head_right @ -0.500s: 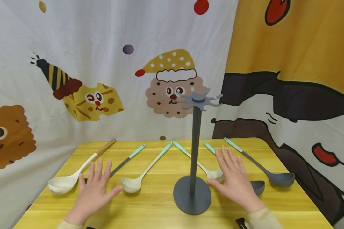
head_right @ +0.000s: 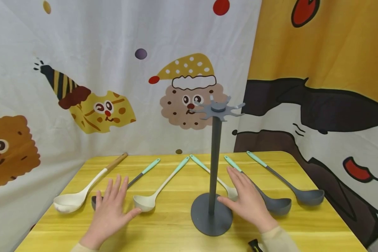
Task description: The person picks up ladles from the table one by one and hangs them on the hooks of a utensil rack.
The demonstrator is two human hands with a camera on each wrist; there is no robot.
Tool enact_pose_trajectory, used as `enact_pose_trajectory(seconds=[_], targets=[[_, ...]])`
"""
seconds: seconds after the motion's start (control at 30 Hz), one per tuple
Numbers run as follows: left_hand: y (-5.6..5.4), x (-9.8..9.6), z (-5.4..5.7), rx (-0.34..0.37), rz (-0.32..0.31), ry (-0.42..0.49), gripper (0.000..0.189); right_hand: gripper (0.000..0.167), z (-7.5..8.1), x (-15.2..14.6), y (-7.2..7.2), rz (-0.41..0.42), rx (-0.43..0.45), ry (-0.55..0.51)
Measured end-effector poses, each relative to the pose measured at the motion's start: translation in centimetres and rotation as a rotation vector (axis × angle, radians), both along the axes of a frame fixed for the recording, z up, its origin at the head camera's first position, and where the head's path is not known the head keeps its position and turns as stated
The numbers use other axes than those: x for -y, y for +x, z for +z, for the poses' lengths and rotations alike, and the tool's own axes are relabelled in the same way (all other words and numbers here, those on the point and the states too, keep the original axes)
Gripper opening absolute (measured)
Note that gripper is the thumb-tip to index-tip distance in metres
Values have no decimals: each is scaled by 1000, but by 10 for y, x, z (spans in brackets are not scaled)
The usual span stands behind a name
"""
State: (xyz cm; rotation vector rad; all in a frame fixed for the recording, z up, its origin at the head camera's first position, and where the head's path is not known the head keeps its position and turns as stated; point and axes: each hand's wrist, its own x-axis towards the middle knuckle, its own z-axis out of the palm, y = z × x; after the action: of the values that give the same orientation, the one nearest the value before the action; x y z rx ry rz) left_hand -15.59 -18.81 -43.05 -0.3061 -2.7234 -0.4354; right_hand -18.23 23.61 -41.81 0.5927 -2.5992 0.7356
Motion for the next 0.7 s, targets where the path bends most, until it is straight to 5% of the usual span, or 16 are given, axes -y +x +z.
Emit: enact_pose_trajectory(seconds=[0.7], targets=[[-7, -8, -11, -191, -47, 150, 104, 54, -3, 28, -7, 119, -66, -187]])
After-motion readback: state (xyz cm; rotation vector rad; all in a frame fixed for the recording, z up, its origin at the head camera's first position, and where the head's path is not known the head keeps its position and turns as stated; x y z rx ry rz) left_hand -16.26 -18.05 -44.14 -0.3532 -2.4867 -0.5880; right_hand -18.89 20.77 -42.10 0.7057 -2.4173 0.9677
